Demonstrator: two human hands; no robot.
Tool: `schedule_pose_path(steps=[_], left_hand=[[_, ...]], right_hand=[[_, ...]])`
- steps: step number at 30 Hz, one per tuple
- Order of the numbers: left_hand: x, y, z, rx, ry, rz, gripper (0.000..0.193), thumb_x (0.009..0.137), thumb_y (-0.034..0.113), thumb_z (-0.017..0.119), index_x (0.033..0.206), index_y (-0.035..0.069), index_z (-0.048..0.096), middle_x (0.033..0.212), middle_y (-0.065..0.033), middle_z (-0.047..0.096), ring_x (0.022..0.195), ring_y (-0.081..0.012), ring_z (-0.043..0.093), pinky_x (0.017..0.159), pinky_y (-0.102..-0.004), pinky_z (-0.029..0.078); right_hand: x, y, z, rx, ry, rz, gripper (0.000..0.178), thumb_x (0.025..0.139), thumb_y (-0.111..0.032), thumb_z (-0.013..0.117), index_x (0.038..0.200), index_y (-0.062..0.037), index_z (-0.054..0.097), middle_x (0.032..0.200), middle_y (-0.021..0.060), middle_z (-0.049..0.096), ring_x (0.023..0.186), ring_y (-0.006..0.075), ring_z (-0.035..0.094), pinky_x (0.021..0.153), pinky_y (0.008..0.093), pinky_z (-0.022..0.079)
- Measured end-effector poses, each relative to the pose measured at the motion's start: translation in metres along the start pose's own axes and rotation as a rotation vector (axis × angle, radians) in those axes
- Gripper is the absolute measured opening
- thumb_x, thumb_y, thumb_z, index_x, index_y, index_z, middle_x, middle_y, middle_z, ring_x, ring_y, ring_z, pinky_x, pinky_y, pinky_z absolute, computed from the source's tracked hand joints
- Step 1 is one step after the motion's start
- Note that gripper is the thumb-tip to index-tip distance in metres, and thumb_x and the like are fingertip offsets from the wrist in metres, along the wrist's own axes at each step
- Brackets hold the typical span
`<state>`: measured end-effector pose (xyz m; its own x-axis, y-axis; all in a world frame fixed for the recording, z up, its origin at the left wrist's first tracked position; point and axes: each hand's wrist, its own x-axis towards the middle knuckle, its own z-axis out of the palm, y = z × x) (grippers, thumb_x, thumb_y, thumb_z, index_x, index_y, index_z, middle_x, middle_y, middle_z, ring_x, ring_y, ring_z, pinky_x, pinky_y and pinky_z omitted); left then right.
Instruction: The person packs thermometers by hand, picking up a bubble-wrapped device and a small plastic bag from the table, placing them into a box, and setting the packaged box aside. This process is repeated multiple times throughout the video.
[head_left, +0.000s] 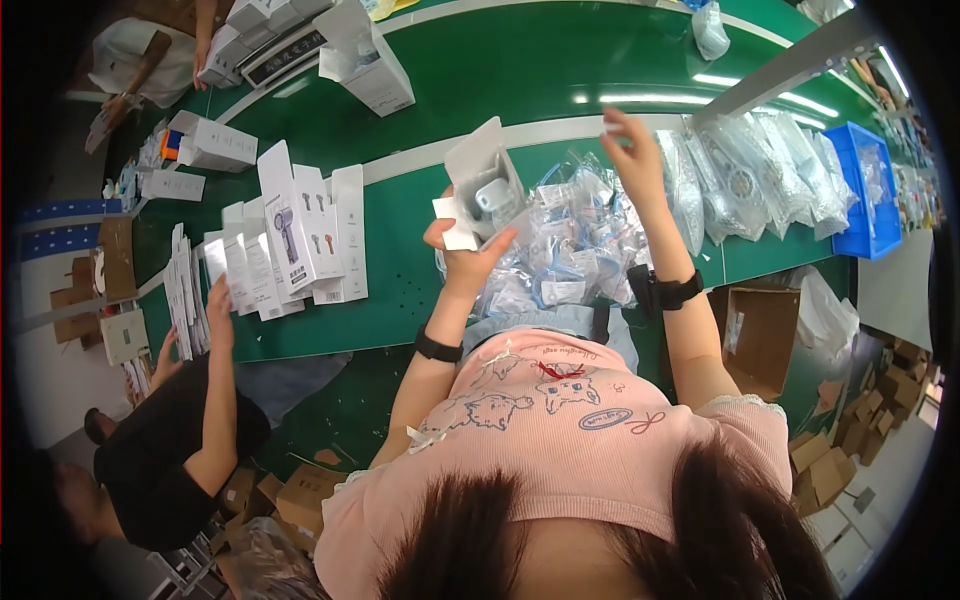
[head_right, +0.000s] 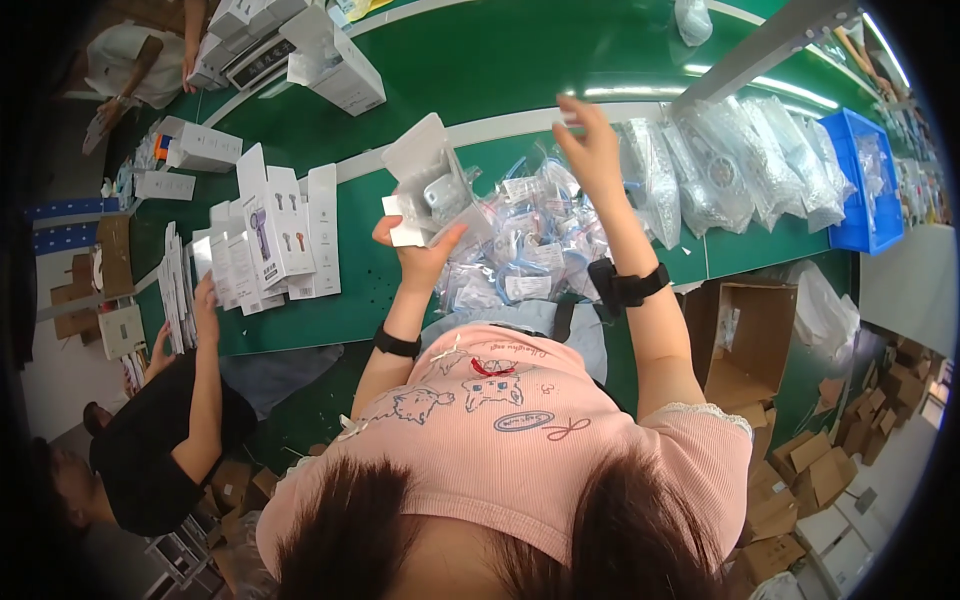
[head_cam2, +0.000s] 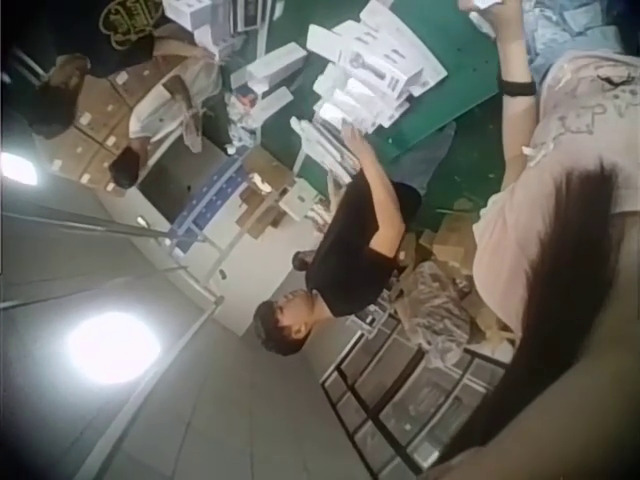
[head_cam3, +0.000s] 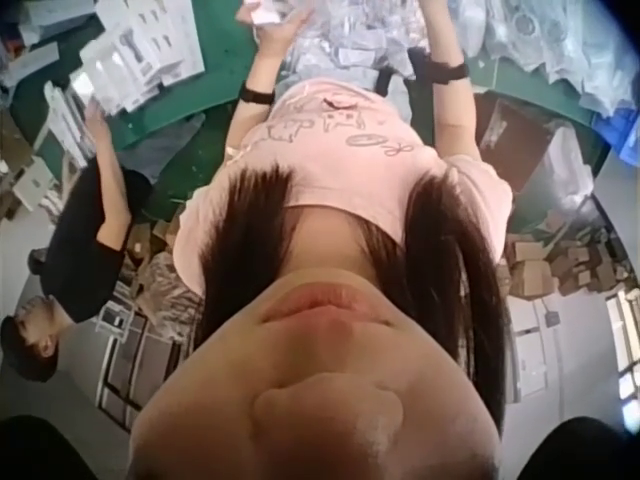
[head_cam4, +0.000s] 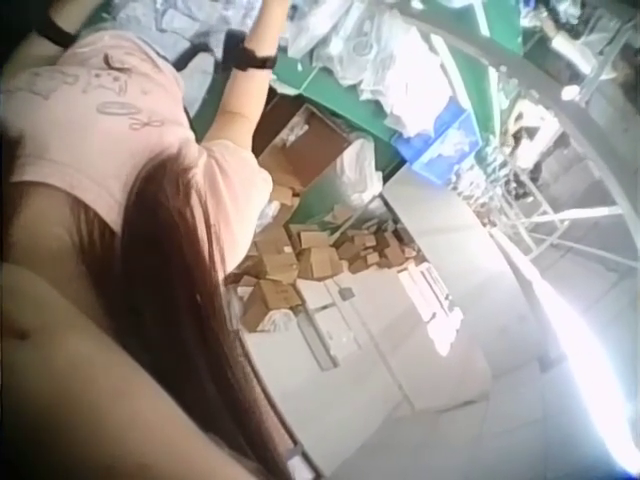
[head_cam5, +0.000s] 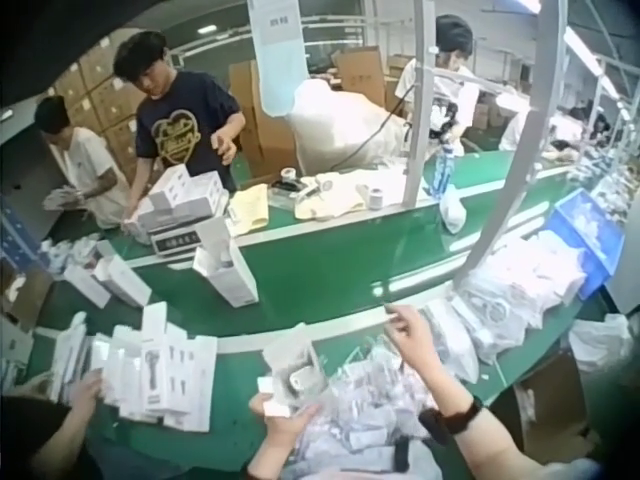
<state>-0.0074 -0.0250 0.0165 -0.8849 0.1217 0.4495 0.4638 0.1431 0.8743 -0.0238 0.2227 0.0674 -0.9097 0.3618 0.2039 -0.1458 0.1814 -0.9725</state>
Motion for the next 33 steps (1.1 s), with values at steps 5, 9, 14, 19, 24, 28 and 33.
schedule_pose_path(steps=[5, 9, 14, 19, 24, 28, 33], left_hand=[[0.008, 0.014, -0.01, -0.042, -0.049, -0.011, 0.071, 0.06, 0.013, 0.079, 0.101, 0.011, 0.022, 0.123, -0.0214, 0.033, 0.11, -0.0288, 0.04, 0.092, -0.0375, 0.034], [0.02, 0.036, -0.022, 0.001, -0.092, -0.121, 0.063, 0.061, 0.013, 0.077, 0.102, 0.008, 0.03, 0.121, -0.0208, 0.036, 0.106, -0.0289, 0.043, 0.089, -0.0357, 0.036], [0.04, 0.072, -0.019, 0.294, -0.112, -0.069, 0.039, 0.063, 0.009, 0.073, 0.093, 0.005, 0.05, 0.116, -0.0178, 0.042, 0.094, -0.0268, 0.05, 0.077, -0.0315, 0.041], [0.052, 0.076, -0.029, 0.334, -0.103, -0.27, 0.015, 0.065, 0.008, 0.07, 0.073, 0.001, 0.06, 0.1, -0.0144, 0.053, 0.074, -0.0219, 0.055, 0.061, -0.0278, 0.042], [0.058, 0.053, -0.039, 0.184, -0.051, -0.292, 0.015, 0.064, 0.008, 0.071, 0.067, -0.002, 0.06, 0.089, -0.0116, 0.058, 0.065, -0.0156, 0.054, 0.056, -0.025, 0.04], [0.06, 0.045, -0.04, -0.092, -0.068, -0.501, 0.011, 0.067, 0.006, 0.068, 0.068, -0.003, 0.061, 0.1, -0.0122, 0.056, 0.076, -0.0131, 0.054, 0.066, -0.0217, 0.04], [0.061, 0.045, -0.037, -0.234, 0.011, -0.5, 0.013, 0.067, 0.006, 0.068, 0.067, -0.003, 0.06, 0.09, -0.0075, 0.059, 0.063, -0.0069, 0.046, 0.056, -0.0208, 0.037]], right_hand=[[-0.023, 0.063, 0.007, -0.941, -0.36, -0.015, 0.047, 0.073, -0.022, 0.064, 0.117, -0.0102, 0.051, 0.104, 0.0138, 0.056, 0.099, 0.0294, 0.051, 0.081, 0.0378, 0.043], [-0.035, 0.059, 0.034, -1.069, -0.389, -0.146, 0.045, 0.07, -0.023, 0.066, 0.112, -0.0111, 0.055, 0.098, 0.0135, 0.056, 0.094, 0.0283, 0.053, 0.079, 0.0393, 0.043], [-0.026, 0.07, 0.032, -1.043, -0.48, -0.171, 0.031, 0.067, -0.011, 0.066, 0.097, -0.0089, 0.059, 0.092, 0.0123, 0.054, 0.088, 0.028, 0.052, 0.073, 0.0427, 0.043], [-0.014, 0.044, 0.021, -0.341, -0.345, -0.119, 0.019, 0.067, 0.001, 0.06, 0.086, -0.0058, 0.06, 0.088, 0.0103, 0.053, 0.081, 0.0241, 0.053, 0.067, 0.034, 0.045], [-0.003, -0.053, 0.025, 0.084, -0.221, -0.401, 0.016, 0.069, 0.01, 0.056, 0.081, -0.0009, 0.057, 0.079, 0.009, 0.054, 0.076, 0.0212, 0.057, 0.065, 0.0275, 0.047], [-0.004, -0.087, 0.05, -0.092, -0.593, -0.823, 0.014, 0.067, 0.004, 0.059, 0.08, -0.0021, 0.058, 0.081, 0.0087, 0.054, 0.078, 0.0227, 0.058, 0.069, 0.029, 0.048], [-0.006, -0.074, 0.076, -0.398, -1.156, -0.745, 0.017, 0.065, -0.009, 0.065, 0.081, -0.0044, 0.06, 0.083, 0.0081, 0.056, 0.091, 0.026, 0.055, 0.081, 0.0379, 0.045]])
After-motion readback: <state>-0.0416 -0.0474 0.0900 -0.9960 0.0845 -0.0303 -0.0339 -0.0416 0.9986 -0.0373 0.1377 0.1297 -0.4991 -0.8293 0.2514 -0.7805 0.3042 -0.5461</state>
